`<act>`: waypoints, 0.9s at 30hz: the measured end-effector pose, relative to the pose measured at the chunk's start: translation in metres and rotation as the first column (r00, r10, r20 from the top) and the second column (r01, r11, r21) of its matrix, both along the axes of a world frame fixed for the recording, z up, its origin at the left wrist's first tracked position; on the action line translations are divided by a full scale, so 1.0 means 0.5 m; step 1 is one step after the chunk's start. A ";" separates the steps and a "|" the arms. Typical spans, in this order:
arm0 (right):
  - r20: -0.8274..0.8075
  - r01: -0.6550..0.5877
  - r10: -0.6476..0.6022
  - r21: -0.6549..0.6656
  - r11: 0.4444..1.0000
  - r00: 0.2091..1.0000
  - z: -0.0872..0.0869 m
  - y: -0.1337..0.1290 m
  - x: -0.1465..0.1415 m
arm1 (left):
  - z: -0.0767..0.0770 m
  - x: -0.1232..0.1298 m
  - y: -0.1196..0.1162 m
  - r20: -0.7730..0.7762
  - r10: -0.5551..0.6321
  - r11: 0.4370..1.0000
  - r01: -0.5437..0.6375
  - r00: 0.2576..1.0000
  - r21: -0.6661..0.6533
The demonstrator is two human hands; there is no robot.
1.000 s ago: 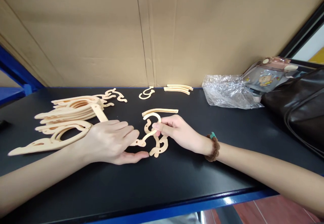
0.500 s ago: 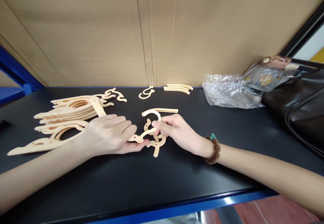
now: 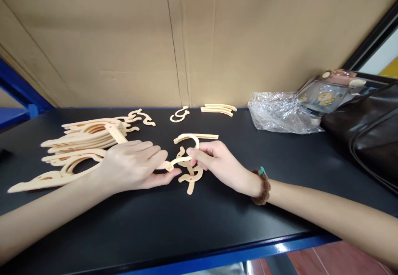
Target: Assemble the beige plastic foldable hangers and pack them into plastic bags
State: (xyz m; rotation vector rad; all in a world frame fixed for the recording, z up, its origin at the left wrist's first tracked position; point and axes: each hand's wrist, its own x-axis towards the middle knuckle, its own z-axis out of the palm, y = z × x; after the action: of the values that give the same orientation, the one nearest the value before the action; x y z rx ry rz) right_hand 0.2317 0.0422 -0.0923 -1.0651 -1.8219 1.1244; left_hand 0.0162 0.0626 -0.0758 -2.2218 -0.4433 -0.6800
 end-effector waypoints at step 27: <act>0.463 -0.006 -0.282 0.527 0.850 0.840 -0.029 0.134 0.100 | 0.022 -0.010 0.006 0.478 0.344 0.085 0.480 0.808 -0.873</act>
State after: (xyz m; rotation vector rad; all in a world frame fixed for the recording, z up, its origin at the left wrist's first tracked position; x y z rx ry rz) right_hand 0.2816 0.1090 -0.1067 -1.2236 -2.2391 0.2038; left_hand 0.0111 0.0654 -0.0647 -3.3088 -1.5870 -1.4962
